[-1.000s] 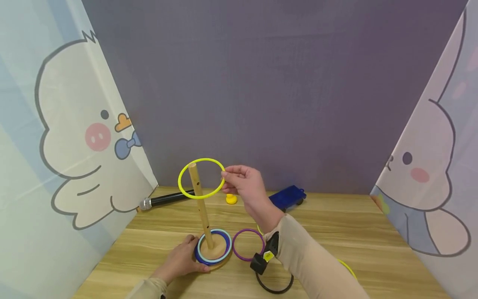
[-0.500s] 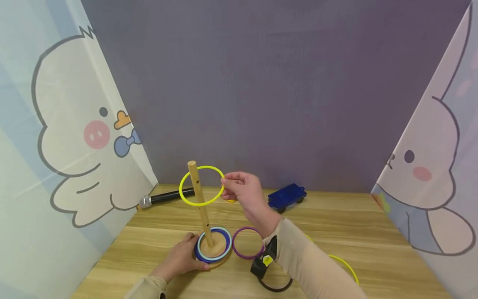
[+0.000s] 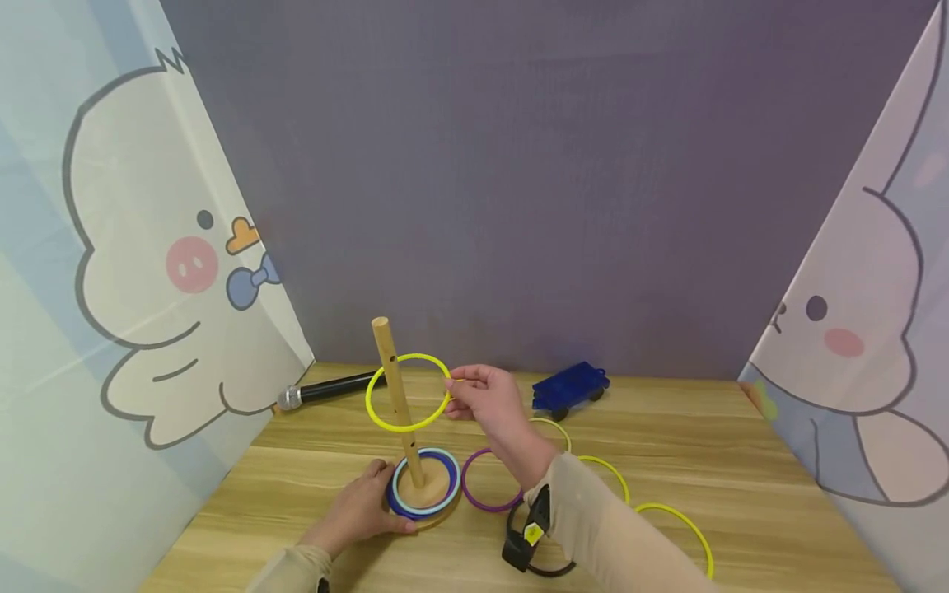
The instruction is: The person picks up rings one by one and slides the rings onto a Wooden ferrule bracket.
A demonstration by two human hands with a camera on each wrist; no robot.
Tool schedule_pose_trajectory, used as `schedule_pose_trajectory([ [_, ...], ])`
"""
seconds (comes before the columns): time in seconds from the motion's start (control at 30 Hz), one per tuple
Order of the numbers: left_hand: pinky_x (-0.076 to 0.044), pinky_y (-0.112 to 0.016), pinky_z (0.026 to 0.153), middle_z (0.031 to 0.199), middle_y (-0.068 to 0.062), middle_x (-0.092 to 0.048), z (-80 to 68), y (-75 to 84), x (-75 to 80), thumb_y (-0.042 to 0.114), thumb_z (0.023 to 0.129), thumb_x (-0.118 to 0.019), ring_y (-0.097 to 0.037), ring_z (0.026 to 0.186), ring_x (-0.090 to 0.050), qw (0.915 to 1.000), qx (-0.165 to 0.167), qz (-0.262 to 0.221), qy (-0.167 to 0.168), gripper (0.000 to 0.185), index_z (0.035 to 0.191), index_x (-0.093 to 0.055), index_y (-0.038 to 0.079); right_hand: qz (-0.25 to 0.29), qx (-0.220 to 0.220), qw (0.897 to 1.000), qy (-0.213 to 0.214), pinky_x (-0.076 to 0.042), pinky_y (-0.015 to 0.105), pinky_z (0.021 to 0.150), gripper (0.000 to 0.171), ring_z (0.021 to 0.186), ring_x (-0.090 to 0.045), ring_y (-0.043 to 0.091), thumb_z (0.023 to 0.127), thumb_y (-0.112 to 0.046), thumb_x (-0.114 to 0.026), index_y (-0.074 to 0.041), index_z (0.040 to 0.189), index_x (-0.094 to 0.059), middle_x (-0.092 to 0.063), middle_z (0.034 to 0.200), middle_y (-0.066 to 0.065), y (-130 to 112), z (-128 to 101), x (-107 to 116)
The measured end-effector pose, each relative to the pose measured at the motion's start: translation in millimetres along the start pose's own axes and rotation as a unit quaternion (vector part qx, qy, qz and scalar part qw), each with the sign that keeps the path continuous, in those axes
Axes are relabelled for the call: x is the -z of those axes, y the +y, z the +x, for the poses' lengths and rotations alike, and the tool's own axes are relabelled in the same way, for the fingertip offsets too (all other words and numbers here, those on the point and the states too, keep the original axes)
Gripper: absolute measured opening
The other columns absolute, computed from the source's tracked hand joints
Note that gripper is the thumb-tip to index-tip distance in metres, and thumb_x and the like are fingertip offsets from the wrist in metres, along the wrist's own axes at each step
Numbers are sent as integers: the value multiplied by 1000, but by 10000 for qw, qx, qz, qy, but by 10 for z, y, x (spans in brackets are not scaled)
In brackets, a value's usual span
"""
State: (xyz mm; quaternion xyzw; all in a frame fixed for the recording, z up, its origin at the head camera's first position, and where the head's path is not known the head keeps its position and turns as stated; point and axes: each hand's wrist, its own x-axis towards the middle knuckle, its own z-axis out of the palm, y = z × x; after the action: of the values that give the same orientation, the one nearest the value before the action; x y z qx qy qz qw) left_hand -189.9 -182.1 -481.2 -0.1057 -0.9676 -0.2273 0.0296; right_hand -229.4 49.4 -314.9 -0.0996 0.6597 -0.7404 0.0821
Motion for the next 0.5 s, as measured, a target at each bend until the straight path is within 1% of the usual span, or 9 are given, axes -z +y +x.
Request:
schedule_pose_trajectory([
  [0.27,-52,-54,80,122,-20,-52,11,-20,-7,64,55,-86,-40,97,-61,10000,-38,40,18,112,135,-50,-6,-93,-72,9999,36,-57,27,61,22,61,-63,14,92,-2,-64,9,111,-61,-66,80,8,250,20,10],
  [0.5,-52,-53,78,120,-18,-53,0,-13,-2,63,55,-86,-38,94,-61,9999,-103,48,65,112,138,-49,-4,-185,-276,9994,46,-58,33,64,20,59,-64,14,92,-2,-63,9,110,-61,-65,76,7,440,0,31],
])
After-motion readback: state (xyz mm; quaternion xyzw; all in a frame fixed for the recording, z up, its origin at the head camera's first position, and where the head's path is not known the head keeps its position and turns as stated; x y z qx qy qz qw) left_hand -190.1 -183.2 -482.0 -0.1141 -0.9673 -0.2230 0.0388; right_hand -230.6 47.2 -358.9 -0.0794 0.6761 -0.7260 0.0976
